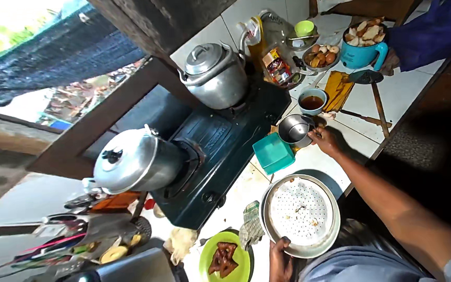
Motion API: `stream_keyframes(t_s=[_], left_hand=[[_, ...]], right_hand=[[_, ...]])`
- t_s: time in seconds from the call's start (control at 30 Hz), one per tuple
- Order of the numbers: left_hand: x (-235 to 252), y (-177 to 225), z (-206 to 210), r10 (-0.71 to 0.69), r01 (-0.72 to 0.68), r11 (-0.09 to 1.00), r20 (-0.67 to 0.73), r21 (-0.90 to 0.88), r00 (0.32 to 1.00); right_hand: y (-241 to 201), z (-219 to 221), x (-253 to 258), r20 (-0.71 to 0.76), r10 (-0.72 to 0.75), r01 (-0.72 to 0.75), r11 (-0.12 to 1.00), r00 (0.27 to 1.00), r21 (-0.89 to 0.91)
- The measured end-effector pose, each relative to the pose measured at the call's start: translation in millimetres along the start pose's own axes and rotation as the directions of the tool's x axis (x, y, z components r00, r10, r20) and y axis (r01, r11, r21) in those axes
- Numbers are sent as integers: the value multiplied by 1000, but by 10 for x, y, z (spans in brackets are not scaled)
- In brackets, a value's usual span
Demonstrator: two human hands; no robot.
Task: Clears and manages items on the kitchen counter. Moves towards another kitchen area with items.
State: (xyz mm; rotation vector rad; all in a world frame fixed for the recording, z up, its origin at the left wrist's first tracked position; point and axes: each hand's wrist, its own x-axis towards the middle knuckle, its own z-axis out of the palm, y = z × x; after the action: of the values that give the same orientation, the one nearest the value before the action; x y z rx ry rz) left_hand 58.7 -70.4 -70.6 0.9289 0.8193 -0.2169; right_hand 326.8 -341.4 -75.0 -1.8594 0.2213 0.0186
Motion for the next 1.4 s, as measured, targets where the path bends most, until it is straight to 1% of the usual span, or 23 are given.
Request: stream_keyframes(t_s=[0.17, 0.2, 0.27, 0.33, 0.4, 0.43, 0.53, 0.57, 0.63, 0.67, 0.77, 0.8, 0.83, 0.9, 0.97, 1.03, 1.1, 1.17, 1.23, 1.3, 1.4], left_hand=[[71, 22, 53, -7, 7, 1000, 12, 16, 1000], [95, 23, 65, -10, 10, 1000, 15, 23, 1000], [133, 24, 95, -17, 16, 999, 31, 44, 999], [165, 19, 117, -25, 22, 998, 45, 59, 999], [196, 15, 124, -38, 34, 997, 55, 71, 998], [202, 12, 115, -45, 40, 996, 63, 74, 997], [154, -10, 23, -24, 22, 1000, 123, 18, 992], [132, -19, -25, -18, 18, 1000, 150, 5, 989], [84, -19, -53, -18, 19, 1000, 137, -10, 990], [59, -13, -51, -19, 20, 1000, 115, -7, 993], [-1, -56, -153, 10, -5, 999, 125, -38, 992], [-24, -72, -183, 23, -16, 998, 131, -55, 991], [-43, -85, -208, 35, -25, 997, 136, -74, 990], [-69, -97, -244, 58, -44, 994, 137, -103, 989], [-87, -111, -267, 71, -56, 991, 131, -118, 989], [-124, -79, -217, 88, -75, 990, 110, -117, 990], [-185, -14, -132, 129, -115, 985, 107, -128, 986], [-229, 70, -24, 153, -143, 982, 77, -121, 985], [-210, 86, 31, 130, -127, 987, 26, -100, 991], [-107, 64, 76, 112, -111, 989, 3, -98, 994], [54, 23, 151, 90, -90, 991, -5, -96, 996]], right_hand=[[-331, -423, -532, 18, -120, 120, 993, 993, 12], [-371, -493, -617, 35, -145, 144, 989, 989, 39], [-455, -583, -840, 119, -183, 165, 975, 976, 147], [-482, -529, -1082, 239, -201, 126, 948, 950, 294], [-433, -390, -1287, 382, -218, 68, 927, 898, 369], [-395, -317, -1364, 446, -233, 56, 925, 864, 375], [-314, -179, -1487, 617, -241, 67, 954, 749, 291], [-287, -155, -1497, 648, -245, 84, 959, 721, 270], [-282, -134, -1493, 684, -240, 97, 966, 689, 241], [-311, -140, -1483, 709, -223, 91, 971, 669, 220], [-464, -175, -1444, 787, -166, 94, 986, 594, 136], [-519, -180, -1416, 790, -154, 104, 988, 593, 115], [-569, -180, -1371, 774, -146, 114, 989, 616, 96], [-666, -142, -1197, 686, -129, 135, 990, 716, 45], [-690, -67, -887, 561, -84, 116, 993, 823, -20], [-547, 67, -441, 421, -61, 90, 995, 905, -50], [-316, 268, 14, 302, -14, 19, 1000, 953, -16], [-93, 483, 419, 258, 84, -93, 995, 962, 24], [74, 676, 644, 279, 154, -165, 986, 948, 16], [136, 810, 707, 294, 172, -166, 985, 940, -43], [108, 902, 594, 290, 201, -157, 973, 936, -170]])
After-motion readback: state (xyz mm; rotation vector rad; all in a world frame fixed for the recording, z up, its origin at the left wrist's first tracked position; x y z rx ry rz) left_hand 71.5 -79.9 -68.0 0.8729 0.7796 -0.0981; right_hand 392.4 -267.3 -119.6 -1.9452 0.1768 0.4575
